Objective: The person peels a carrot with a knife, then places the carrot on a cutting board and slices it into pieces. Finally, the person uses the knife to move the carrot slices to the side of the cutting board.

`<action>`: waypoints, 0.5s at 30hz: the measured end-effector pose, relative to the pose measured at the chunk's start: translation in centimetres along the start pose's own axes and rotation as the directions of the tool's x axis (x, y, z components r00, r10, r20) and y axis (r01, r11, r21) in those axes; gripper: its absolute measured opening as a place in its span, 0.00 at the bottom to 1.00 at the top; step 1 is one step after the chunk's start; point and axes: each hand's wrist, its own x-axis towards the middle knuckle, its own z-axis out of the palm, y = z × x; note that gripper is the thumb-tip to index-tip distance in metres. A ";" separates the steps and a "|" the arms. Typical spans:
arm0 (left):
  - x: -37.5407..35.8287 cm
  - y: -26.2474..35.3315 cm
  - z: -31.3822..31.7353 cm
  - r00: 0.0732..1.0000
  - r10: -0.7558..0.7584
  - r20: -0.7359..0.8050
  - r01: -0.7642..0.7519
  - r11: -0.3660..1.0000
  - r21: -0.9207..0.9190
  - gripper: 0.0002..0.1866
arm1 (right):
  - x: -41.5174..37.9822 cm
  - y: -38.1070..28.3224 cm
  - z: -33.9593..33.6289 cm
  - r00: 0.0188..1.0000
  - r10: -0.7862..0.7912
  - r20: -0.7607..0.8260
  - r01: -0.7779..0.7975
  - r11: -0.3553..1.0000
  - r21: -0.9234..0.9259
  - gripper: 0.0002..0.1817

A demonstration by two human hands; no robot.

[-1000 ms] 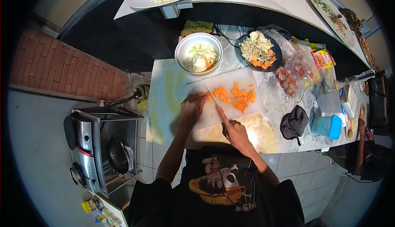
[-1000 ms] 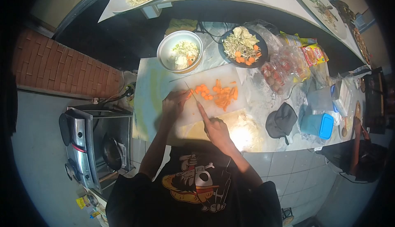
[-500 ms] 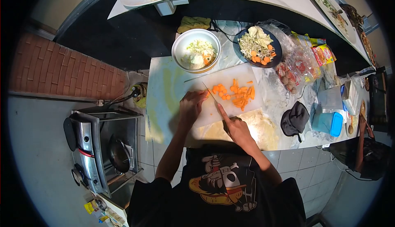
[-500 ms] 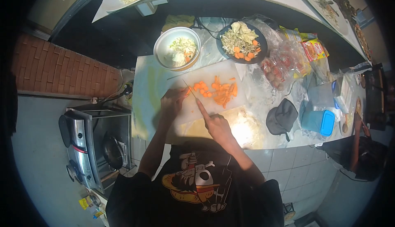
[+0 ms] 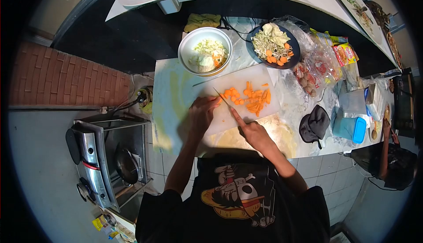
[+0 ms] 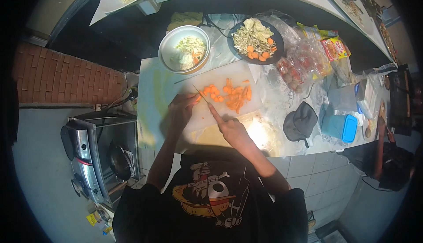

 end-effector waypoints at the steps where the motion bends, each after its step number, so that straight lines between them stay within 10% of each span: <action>1: -0.1 -0.1 0.1 0.999 0.038 -0.010 -0.039 0.999 -0.019 0.14 | 0.0 0.2 0.0 1.000 -0.018 -0.016 0.018 1.000 0.022 0.52; 15: 0.9 2.2 -2.1 0.973 -0.181 0.144 0.164 0.979 0.123 0.15 | 0.3 -0.1 2.6 0.994 0.041 -0.104 -0.033 0.997 0.072 0.53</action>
